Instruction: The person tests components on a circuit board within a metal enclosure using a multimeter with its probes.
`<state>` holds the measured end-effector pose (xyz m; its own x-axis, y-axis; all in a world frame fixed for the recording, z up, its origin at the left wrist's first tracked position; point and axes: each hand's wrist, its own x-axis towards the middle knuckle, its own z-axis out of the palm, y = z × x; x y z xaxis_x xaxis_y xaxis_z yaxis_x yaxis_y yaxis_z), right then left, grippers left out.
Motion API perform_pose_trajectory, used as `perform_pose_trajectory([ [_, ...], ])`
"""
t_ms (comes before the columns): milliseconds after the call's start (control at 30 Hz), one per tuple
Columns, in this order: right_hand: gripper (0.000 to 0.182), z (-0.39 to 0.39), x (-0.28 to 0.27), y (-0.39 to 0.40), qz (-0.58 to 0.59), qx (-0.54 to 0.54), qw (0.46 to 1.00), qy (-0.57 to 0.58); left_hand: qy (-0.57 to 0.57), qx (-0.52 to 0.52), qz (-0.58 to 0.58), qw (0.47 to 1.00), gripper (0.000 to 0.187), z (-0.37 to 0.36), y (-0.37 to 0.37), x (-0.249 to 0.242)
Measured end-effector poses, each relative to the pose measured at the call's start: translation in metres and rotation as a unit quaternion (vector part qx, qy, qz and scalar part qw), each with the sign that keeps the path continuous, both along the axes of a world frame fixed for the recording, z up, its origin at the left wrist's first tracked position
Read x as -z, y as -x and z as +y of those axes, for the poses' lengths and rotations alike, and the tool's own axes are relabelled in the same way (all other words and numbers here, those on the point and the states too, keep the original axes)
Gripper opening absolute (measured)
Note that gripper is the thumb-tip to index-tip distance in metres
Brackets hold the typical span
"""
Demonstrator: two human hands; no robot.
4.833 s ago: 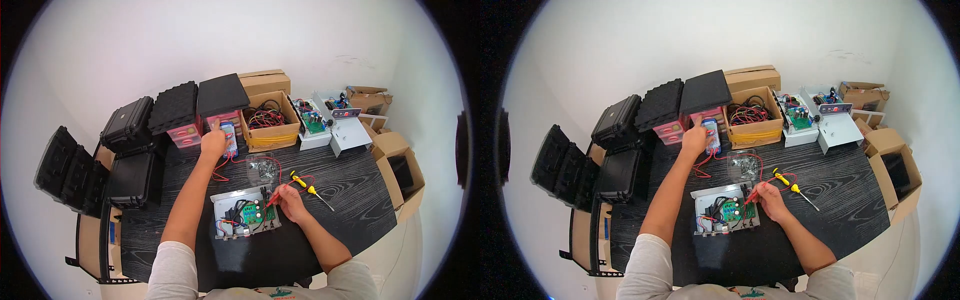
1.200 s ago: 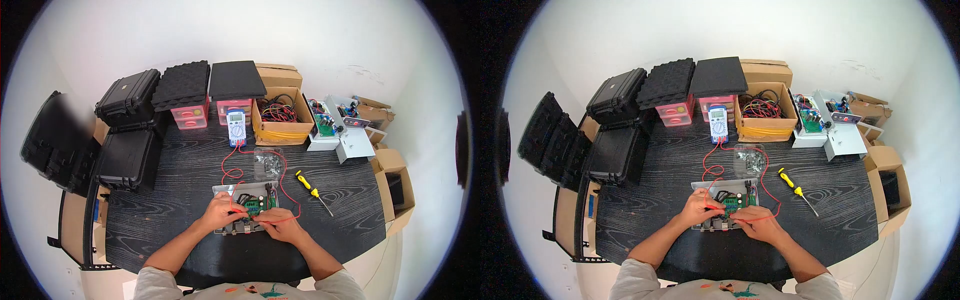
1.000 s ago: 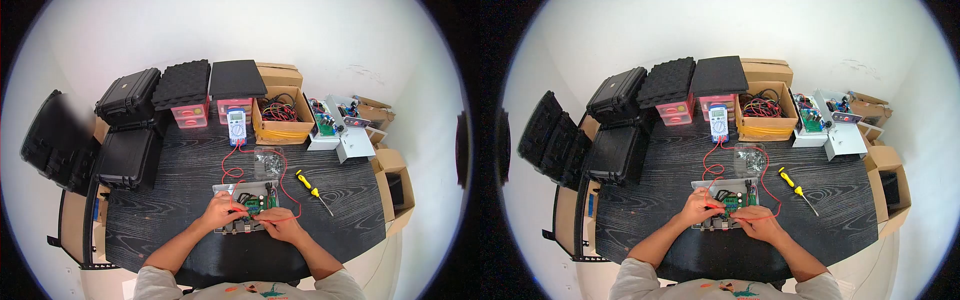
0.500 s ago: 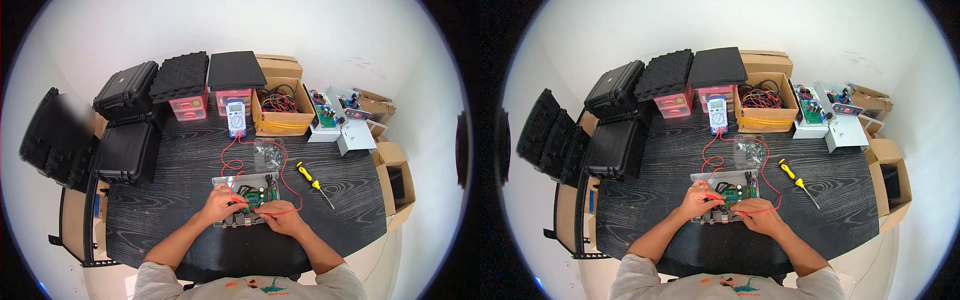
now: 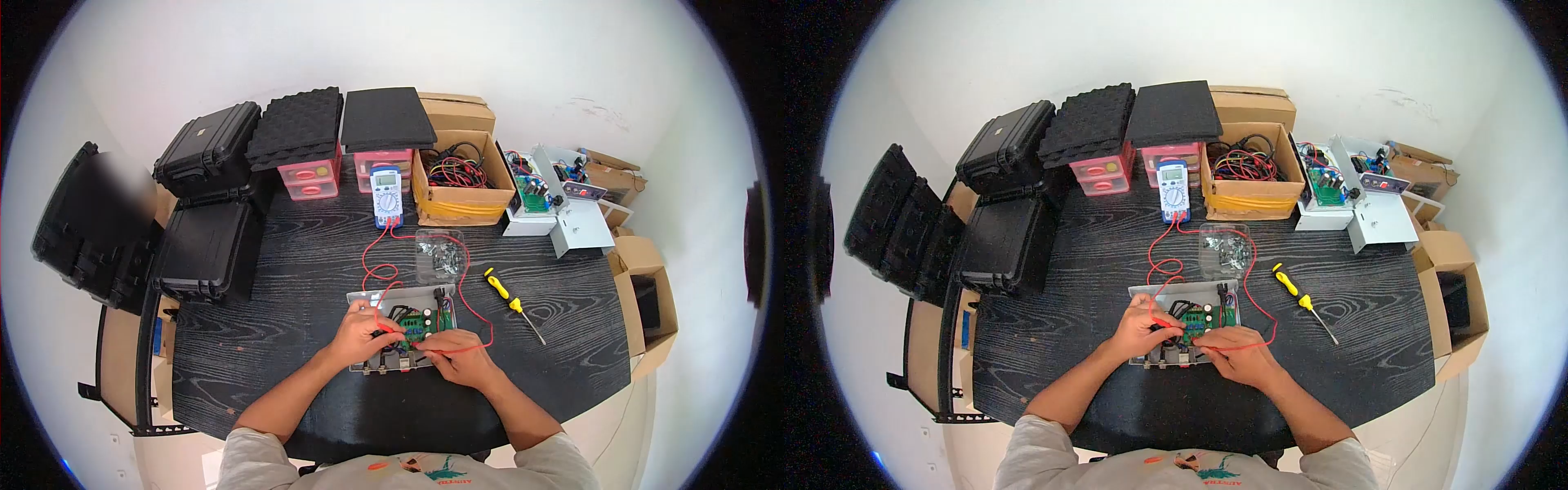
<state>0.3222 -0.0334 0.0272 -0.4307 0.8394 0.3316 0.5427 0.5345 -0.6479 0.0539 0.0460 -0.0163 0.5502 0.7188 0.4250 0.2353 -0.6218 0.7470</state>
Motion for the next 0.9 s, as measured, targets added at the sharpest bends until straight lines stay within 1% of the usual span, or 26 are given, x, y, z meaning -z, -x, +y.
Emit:
perform_pose_trajectory([
  [67,0.022,0.002,0.008,-0.002,0.038,-0.009,0.999,-0.016,-0.025,-0.002,-0.073,0.997,0.008,0.002,-0.003,0.002],
  [167,0.022,0.003,0.010,-0.003,0.067,-0.024,0.997,-0.020,-0.031,0.002,-0.080,0.996,0.006,0.004,-0.001,-0.001],
  [233,0.022,0.003,0.009,-0.003,0.064,-0.032,0.997,-0.014,-0.030,0.015,-0.049,0.998,0.008,0.003,0.000,-0.006],
  [367,0.024,0.002,0.010,0.000,0.052,-0.033,0.998,-0.011,-0.012,0.037,-0.002,0.999,0.014,0.002,0.003,-0.004],
  [467,0.024,0.003,0.010,0.000,0.045,-0.027,0.999,-0.015,-0.012,0.029,-0.036,0.999,0.033,0.001,0.001,0.001],
  [567,0.025,0.003,0.007,-0.001,0.034,-0.035,0.999,-0.012,-0.025,0.037,-0.040,0.998,0.018,0.003,0.002,0.006],
  [667,0.027,0.003,0.007,-0.002,0.037,-0.046,0.998,-0.001,0.012,0.028,-0.058,0.998,0.020,0.001,0.001,0.006],
  [767,0.028,0.003,0.006,0.000,0.040,-0.036,0.999,-0.007,0.004,0.014,-0.023,1.000,0.029,0.000,0.002,0.004],
  [900,0.030,0.001,0.007,0.003,0.041,-0.019,0.999,-0.009,0.014,0.014,-0.034,0.999,0.027,0.001,0.001,0.007],
])
